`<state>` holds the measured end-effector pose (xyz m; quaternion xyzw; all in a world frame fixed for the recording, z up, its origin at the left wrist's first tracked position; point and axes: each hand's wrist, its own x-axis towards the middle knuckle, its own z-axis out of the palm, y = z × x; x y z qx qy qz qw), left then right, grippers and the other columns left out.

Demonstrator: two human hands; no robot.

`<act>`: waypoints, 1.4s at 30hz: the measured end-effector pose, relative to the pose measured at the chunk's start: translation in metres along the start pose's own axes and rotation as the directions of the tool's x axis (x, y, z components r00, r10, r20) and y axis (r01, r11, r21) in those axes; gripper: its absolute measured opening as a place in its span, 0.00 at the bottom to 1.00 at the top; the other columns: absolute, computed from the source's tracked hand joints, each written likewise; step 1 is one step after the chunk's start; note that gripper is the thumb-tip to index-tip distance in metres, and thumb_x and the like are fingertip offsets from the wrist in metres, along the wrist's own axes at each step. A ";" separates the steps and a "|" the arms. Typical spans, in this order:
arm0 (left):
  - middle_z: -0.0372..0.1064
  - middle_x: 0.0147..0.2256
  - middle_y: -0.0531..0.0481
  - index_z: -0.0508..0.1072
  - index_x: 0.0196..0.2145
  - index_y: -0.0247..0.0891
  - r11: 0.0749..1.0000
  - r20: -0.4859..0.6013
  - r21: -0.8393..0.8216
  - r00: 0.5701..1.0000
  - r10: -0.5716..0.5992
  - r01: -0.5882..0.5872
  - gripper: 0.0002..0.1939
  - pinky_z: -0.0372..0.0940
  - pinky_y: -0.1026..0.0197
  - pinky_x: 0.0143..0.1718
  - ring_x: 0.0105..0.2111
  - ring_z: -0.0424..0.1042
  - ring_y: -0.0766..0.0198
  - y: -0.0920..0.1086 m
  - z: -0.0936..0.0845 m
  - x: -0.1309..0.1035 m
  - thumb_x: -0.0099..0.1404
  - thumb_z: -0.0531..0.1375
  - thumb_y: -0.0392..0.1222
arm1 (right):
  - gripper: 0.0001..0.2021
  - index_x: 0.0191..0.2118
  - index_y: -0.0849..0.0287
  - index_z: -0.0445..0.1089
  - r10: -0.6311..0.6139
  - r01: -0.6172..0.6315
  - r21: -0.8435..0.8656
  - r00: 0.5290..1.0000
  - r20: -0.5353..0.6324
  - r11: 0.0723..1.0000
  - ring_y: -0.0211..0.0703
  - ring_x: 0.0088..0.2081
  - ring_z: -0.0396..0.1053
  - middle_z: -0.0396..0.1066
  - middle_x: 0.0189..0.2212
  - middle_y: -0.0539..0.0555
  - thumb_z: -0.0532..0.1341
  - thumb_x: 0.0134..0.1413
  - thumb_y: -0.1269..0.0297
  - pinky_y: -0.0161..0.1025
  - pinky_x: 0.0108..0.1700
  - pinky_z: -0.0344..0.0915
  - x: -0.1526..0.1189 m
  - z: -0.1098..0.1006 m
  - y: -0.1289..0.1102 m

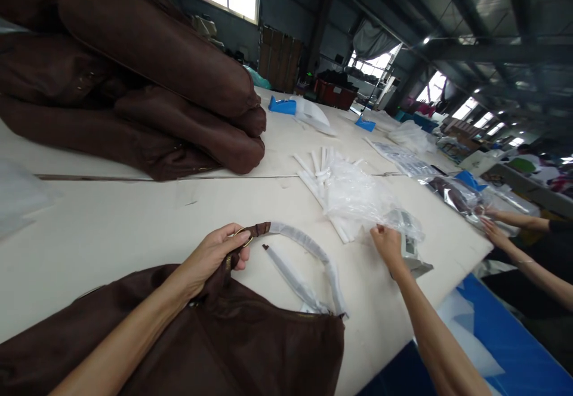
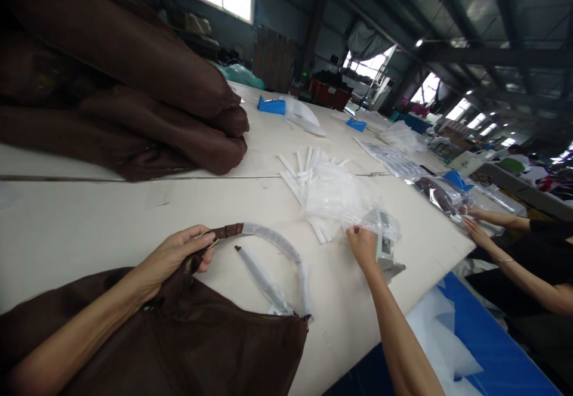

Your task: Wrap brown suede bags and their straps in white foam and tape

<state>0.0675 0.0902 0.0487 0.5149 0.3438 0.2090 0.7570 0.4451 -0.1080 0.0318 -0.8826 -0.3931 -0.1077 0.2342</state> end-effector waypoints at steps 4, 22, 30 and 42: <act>0.71 0.21 0.54 0.67 0.34 0.37 1.000 -0.020 -0.013 1.000 0.020 -0.021 0.22 0.59 0.69 0.21 0.19 0.67 0.69 -0.003 -0.001 0.002 0.53 0.69 0.55 | 0.10 0.25 0.53 0.55 0.063 -0.091 0.320 0.993 0.099 0.943 0.42 0.24 0.60 0.59 0.20 0.47 0.53 0.53 0.57 0.39 0.29 0.61 -0.045 -0.024 -0.027; 0.77 0.37 0.44 0.66 0.50 0.35 0.980 0.009 0.016 0.980 0.199 -0.199 0.29 0.59 0.66 0.22 0.19 0.66 0.70 0.006 -0.001 -0.024 0.58 0.67 0.55 | 0.06 0.19 0.58 0.67 -0.270 -0.694 0.484 0.402 0.875 0.533 0.38 0.17 0.61 0.65 0.12 0.48 0.55 0.26 0.72 0.32 0.17 0.55 -0.081 0.035 -0.214; 0.76 0.33 0.46 0.68 0.51 0.37 0.974 0.049 0.041 0.974 0.221 -0.223 0.27 0.58 0.67 0.22 0.19 0.67 0.70 0.010 -0.006 -0.030 0.59 0.67 0.55 | 0.08 0.29 0.59 0.71 -0.307 -0.756 0.600 0.525 0.794 0.260 0.38 0.18 0.62 0.68 0.16 0.48 0.61 0.35 0.70 0.35 0.22 0.62 -0.072 0.063 -0.261; 0.70 0.36 0.53 0.58 0.51 0.43 0.993 -0.174 -0.075 0.981 0.082 -0.096 0.40 0.69 0.63 0.23 0.20 0.71 0.69 -0.004 -0.003 -0.015 0.48 0.74 0.51 | 0.18 0.37 0.59 0.71 -0.315 -0.635 0.772 0.727 0.610 0.031 0.41 0.30 0.70 0.74 0.32 0.51 0.70 0.38 0.58 0.38 0.28 0.70 -0.036 0.065 -0.232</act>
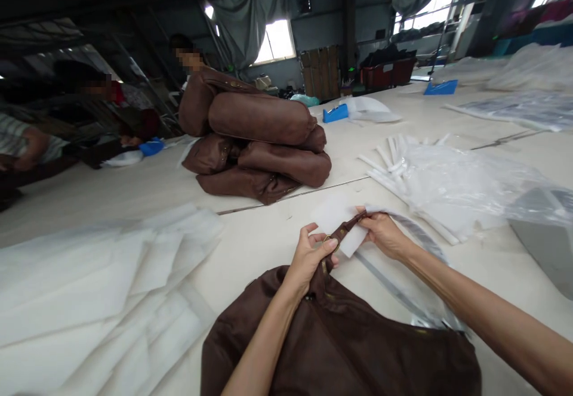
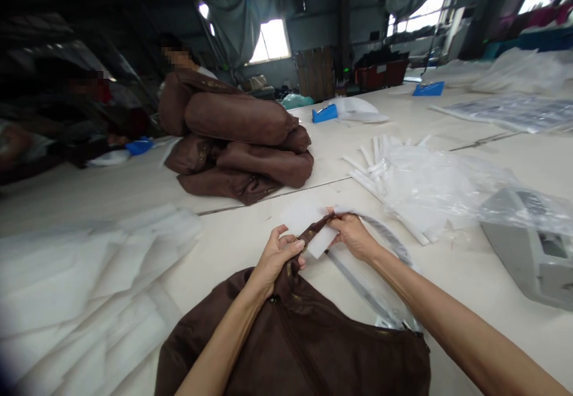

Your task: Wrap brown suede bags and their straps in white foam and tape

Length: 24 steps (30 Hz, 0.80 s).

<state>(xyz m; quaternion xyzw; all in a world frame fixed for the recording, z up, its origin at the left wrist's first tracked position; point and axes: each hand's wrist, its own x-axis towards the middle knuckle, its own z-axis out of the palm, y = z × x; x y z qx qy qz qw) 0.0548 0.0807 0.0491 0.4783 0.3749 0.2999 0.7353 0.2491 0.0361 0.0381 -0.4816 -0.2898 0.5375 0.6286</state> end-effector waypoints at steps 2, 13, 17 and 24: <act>0.70 0.36 0.52 0.62 0.50 0.41 0.999 0.017 -0.017 0.999 -0.040 0.040 0.37 0.71 0.62 0.24 0.20 0.71 0.69 -0.001 -0.002 0.000 0.48 0.74 0.50 | 0.18 0.36 0.60 0.72 0.044 -0.042 -0.049 0.998 0.046 0.998 0.41 0.28 0.70 0.74 0.29 0.51 0.71 0.38 0.56 0.36 0.26 0.68 0.002 -0.001 0.003; 0.70 0.25 0.50 0.75 0.35 0.34 0.996 0.050 -0.039 0.996 -0.076 0.078 0.23 0.67 0.64 0.23 0.19 0.66 0.68 -0.007 -0.002 0.008 0.47 0.74 0.51 | 0.21 0.34 0.61 0.74 0.043 -0.020 -0.197 0.992 0.117 0.980 0.36 0.20 0.62 0.68 0.21 0.47 0.72 0.39 0.48 0.32 0.19 0.56 0.000 0.004 0.009; 0.73 0.30 0.48 0.77 0.35 0.34 0.999 0.049 -0.040 0.999 0.012 -0.010 0.23 0.66 0.64 0.30 0.28 0.69 0.64 -0.006 0.001 0.009 0.44 0.75 0.49 | 0.20 0.32 0.61 0.73 0.074 -0.061 -0.138 0.994 0.087 0.989 0.34 0.20 0.60 0.67 0.20 0.46 0.74 0.35 0.52 0.32 0.18 0.57 -0.005 0.001 0.008; 0.71 0.28 0.50 0.77 0.32 0.34 0.993 0.107 -0.116 0.994 0.008 0.005 0.22 0.62 0.63 0.31 0.28 0.68 0.63 -0.005 0.004 0.009 0.41 0.76 0.47 | 0.20 0.49 0.57 0.73 0.132 -0.051 -0.366 0.971 0.200 0.929 0.44 0.36 0.72 0.74 0.39 0.54 0.66 0.48 0.60 0.42 0.40 0.73 -0.037 -0.028 0.005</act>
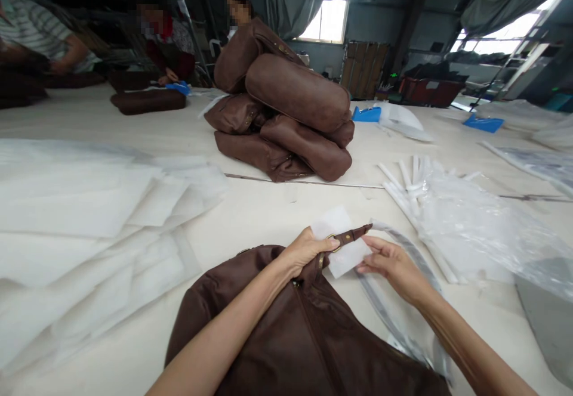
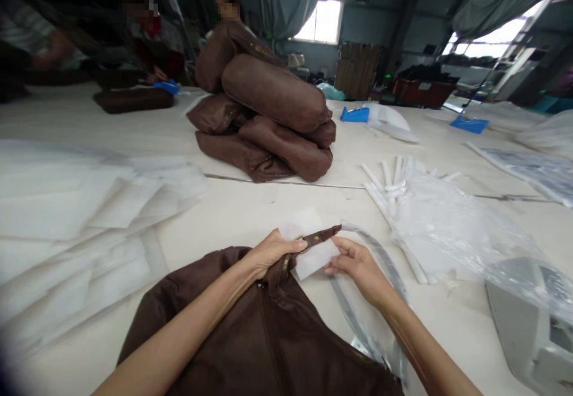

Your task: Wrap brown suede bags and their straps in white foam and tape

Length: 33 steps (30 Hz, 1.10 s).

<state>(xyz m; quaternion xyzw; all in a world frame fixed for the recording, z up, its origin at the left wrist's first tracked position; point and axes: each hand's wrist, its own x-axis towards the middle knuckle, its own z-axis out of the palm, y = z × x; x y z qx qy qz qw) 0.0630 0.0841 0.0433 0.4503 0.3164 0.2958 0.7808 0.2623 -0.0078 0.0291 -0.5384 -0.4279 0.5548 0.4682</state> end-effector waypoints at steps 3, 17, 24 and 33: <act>0.71 0.28 0.50 0.77 0.32 0.34 0.999 0.032 -0.028 0.999 -0.027 0.028 0.22 0.61 0.65 0.30 0.28 0.67 0.65 0.000 -0.001 0.002 0.40 0.76 0.46 | 0.28 0.61 0.54 0.63 -0.294 0.242 -0.479 0.955 -0.034 0.844 0.50 0.46 0.70 0.70 0.47 0.59 0.62 0.53 0.65 0.47 0.44 0.73 -0.014 -0.011 0.010; 0.67 0.25 0.53 0.74 0.33 0.32 0.995 0.102 0.093 0.994 -0.038 0.028 0.19 0.61 0.65 0.25 0.23 0.66 0.66 -0.008 -0.002 0.002 0.50 0.70 0.49 | 0.09 0.33 0.57 0.73 -0.539 0.566 -0.762 0.767 0.347 0.316 0.59 0.67 0.48 0.58 0.63 0.61 0.60 0.62 0.60 0.60 0.62 0.55 0.026 -0.005 -0.030; 0.73 0.36 0.46 0.73 0.40 0.33 0.984 0.209 0.176 0.977 -0.044 0.007 0.22 0.67 0.64 0.27 0.27 0.71 0.65 -0.005 -0.003 -0.007 0.60 0.63 0.56 | 0.13 0.25 0.57 0.68 -0.161 0.203 -0.634 0.979 0.125 0.746 0.45 0.40 0.69 0.68 0.33 0.51 0.63 0.54 0.56 0.41 0.45 0.62 0.033 0.011 -0.040; 0.73 0.37 0.49 0.68 0.47 0.35 0.782 0.187 0.591 0.977 0.106 -0.198 0.26 0.65 0.61 0.35 0.31 0.69 0.63 -0.005 -0.006 -0.010 0.55 0.68 0.48 | 0.10 0.22 0.59 0.67 -0.189 0.161 -0.666 0.982 0.030 0.729 0.37 0.30 0.62 0.60 0.26 0.47 0.65 0.49 0.63 0.36 0.36 0.56 0.034 0.020 -0.046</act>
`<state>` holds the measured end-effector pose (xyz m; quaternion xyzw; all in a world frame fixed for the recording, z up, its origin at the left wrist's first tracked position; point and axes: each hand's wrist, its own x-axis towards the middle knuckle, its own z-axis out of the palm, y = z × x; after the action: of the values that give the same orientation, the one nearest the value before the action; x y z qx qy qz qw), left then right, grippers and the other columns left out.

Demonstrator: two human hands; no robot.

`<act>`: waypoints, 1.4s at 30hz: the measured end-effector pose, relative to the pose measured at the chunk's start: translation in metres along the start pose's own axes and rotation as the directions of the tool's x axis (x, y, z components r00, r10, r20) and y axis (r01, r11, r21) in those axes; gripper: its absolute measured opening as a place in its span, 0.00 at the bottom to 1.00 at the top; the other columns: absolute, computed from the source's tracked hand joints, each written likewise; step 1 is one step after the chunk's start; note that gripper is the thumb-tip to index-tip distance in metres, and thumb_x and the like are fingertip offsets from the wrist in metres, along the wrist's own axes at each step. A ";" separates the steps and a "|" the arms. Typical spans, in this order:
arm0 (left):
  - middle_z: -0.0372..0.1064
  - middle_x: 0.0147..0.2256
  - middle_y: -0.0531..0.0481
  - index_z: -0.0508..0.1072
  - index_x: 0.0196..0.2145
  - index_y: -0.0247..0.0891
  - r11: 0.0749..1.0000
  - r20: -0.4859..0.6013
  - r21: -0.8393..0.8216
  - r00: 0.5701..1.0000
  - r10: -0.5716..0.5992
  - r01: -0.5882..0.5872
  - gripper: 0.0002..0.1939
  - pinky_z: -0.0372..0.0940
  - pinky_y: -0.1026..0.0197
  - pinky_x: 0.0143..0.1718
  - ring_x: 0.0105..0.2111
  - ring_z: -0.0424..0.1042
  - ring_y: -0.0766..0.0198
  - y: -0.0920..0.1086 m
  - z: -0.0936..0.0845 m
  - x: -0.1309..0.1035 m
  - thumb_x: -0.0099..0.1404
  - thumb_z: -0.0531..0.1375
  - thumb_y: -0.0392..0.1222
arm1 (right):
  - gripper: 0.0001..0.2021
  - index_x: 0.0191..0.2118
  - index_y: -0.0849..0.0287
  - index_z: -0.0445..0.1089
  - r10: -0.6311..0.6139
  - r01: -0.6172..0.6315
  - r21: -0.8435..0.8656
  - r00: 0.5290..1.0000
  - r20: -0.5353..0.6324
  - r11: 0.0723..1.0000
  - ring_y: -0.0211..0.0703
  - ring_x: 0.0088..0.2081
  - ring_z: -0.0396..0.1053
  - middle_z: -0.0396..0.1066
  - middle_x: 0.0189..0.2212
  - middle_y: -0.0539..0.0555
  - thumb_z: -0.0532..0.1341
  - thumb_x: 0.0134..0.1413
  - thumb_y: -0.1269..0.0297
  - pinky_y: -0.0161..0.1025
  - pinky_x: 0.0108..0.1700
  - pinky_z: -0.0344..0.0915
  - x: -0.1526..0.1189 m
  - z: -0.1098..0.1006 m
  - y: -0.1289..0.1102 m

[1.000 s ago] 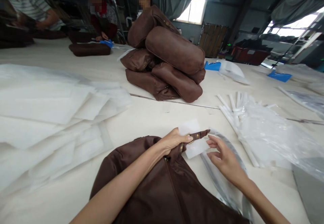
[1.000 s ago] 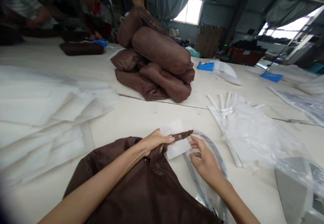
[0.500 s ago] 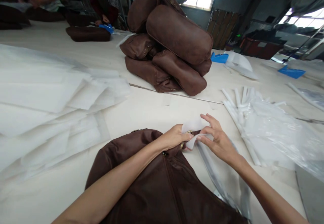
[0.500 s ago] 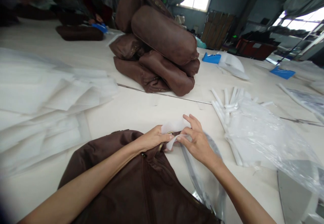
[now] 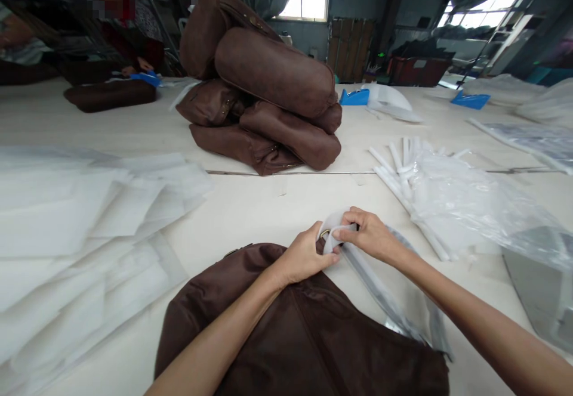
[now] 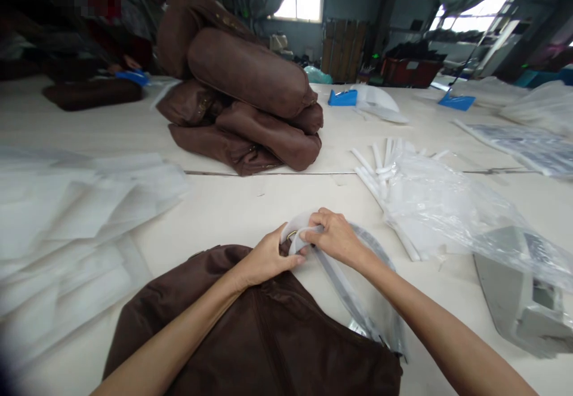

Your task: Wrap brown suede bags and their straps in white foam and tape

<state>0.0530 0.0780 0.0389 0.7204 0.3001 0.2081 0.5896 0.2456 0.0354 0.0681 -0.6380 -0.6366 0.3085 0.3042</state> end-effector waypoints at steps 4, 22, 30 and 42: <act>0.73 0.36 0.46 0.68 0.45 0.33 0.979 0.091 -0.202 0.996 0.025 -0.006 0.19 0.60 0.64 0.27 0.23 0.66 0.69 0.001 -0.003 -0.003 0.66 0.57 0.52 | 0.12 0.26 0.59 0.66 -0.036 0.029 0.138 0.998 0.048 0.990 0.35 0.29 0.60 0.60 0.26 0.46 0.67 0.49 0.59 0.35 0.33 0.56 0.000 -0.007 0.007; 0.68 0.19 0.55 0.71 0.45 0.35 0.890 -0.021 -0.454 0.998 -0.055 0.039 0.16 0.56 0.69 0.21 0.17 0.67 0.68 0.002 -0.005 -0.005 0.62 0.64 0.46 | 0.18 0.47 0.58 0.79 -0.052 -0.209 0.477 0.877 0.478 0.853 0.34 0.26 0.63 0.74 0.31 0.51 0.68 0.51 0.56 0.33 0.32 0.64 0.015 -0.027 0.024; 0.69 0.16 0.52 0.74 0.38 0.32 0.867 0.043 -0.479 0.990 -0.133 0.137 0.14 0.56 0.67 0.21 0.16 0.65 0.66 0.004 -0.012 -0.007 0.59 0.58 0.44 | 0.12 0.41 0.57 0.81 -0.204 -0.045 0.469 0.861 0.465 0.882 0.39 0.32 0.66 0.72 0.30 0.52 0.60 0.56 0.65 0.36 0.39 0.63 0.012 -0.032 0.024; 0.60 0.12 0.62 0.68 0.48 0.49 0.944 -0.055 0.003 0.943 -0.328 0.329 0.29 0.52 0.65 0.23 0.17 0.58 0.63 -0.014 -0.011 0.022 0.56 0.59 0.68 | 0.20 0.39 0.60 0.75 -0.387 0.380 0.081 0.880 0.276 0.921 0.36 0.44 0.71 0.72 0.42 0.50 0.51 0.50 0.85 0.31 0.54 0.60 0.013 -0.019 0.034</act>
<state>0.0598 0.1028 0.0263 0.6582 0.4328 0.1243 0.6033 0.2816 0.0481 0.0535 -0.4439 -0.7837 0.3392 0.2715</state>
